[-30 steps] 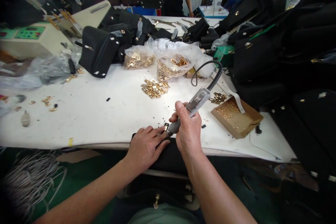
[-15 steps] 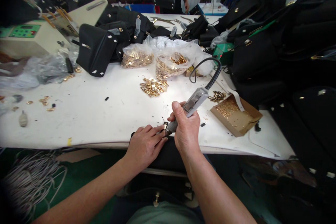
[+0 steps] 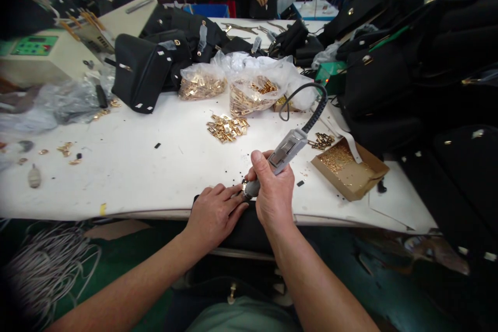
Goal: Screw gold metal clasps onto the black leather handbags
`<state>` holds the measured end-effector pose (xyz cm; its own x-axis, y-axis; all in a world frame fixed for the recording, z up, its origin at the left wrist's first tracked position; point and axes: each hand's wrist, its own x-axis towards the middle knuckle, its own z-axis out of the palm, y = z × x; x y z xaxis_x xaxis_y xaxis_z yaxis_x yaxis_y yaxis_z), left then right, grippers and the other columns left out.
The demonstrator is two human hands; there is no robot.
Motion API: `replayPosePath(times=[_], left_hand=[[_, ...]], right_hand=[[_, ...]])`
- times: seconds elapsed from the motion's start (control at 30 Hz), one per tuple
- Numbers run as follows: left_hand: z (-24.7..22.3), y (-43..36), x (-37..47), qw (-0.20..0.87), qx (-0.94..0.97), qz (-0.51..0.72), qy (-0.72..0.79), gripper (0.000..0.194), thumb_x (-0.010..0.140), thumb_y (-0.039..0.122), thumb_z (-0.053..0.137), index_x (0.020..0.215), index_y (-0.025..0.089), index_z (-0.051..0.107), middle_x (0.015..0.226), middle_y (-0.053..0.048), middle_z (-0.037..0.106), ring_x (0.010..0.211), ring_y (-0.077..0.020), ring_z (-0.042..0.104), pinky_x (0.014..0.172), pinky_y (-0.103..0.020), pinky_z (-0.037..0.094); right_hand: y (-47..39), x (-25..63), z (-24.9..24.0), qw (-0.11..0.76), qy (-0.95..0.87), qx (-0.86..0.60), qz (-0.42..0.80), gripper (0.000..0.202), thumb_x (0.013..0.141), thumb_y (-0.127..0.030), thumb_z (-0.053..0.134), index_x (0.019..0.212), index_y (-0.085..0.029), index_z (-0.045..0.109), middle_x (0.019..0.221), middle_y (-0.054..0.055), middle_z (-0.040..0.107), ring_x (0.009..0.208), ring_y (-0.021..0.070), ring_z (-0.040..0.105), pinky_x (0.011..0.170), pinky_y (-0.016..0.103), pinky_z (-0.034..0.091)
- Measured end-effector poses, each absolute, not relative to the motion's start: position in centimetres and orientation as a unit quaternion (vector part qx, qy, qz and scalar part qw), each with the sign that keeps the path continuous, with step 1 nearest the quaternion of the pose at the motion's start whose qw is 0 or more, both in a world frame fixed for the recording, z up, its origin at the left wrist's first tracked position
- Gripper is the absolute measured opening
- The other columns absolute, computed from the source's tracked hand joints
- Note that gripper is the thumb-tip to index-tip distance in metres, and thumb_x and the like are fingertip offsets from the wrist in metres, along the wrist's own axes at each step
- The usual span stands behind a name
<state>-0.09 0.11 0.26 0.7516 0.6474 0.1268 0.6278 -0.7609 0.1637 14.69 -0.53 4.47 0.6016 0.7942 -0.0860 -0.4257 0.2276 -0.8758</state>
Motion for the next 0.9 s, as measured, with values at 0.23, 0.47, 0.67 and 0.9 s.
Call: replayPosePath(times=[0.23, 0.47, 0.67, 0.9], left_hand=[[0.26, 0.14, -0.06, 0.051, 0.934, 0.099, 0.339, 0.022, 0.100, 0.036, 0.056, 0.113, 0.026, 0.072, 0.127, -0.003, 0.069, 0.096, -0.0237, 0.061, 0.074, -0.042, 0.044], [0.14, 0.15, -0.06, 0.048, 0.933, 0.104, 0.341, 0.022, 0.100, 0.036, 0.056, 0.115, 0.027, 0.071, 0.127, -0.003, 0.070, 0.096, -0.0236, 0.061, 0.073, -0.041, 0.044], [-0.05, 0.19, -0.09, 0.048, 0.934, 0.108, 0.338, 0.022, 0.101, 0.037, 0.055, 0.112, 0.026, 0.071, 0.128, -0.002, 0.070, 0.096, -0.0235, 0.061, 0.074, -0.042, 0.043], [-0.15, 0.25, -0.15, 0.046, 0.934, 0.112, 0.336, 0.023, 0.102, 0.037, 0.055, 0.113, 0.025, 0.071, 0.127, -0.003, 0.070, 0.096, -0.0236, 0.061, 0.074, -0.041, 0.043]], right_hand=[[-0.51, 14.63, 4.43, 0.761, -0.195, -0.477, 0.394, 0.035, 0.077, -0.045, 0.081, 0.081, -0.021, 0.057, 0.057, -0.008, 0.054, 0.046, 0.0085, 0.051, 0.047, 0.021, 0.044], [-0.46, 15.02, 4.04, 0.761, -0.193, -0.499, 0.368, 0.035, 0.076, -0.046, 0.081, 0.082, -0.021, 0.058, 0.057, -0.008, 0.055, 0.048, 0.0091, 0.052, 0.051, 0.023, 0.047], [-0.43, 14.89, 3.87, 0.755, -0.200, -0.503, 0.371, 0.035, 0.077, -0.046, 0.081, 0.080, -0.020, 0.057, 0.057, -0.008, 0.055, 0.048, 0.0094, 0.051, 0.050, 0.022, 0.045], [-0.48, 14.84, 4.14, 0.758, -0.198, -0.497, 0.373, 0.035, 0.078, -0.046, 0.080, 0.079, -0.020, 0.058, 0.055, -0.007, 0.054, 0.048, 0.0098, 0.052, 0.048, 0.022, 0.045]])
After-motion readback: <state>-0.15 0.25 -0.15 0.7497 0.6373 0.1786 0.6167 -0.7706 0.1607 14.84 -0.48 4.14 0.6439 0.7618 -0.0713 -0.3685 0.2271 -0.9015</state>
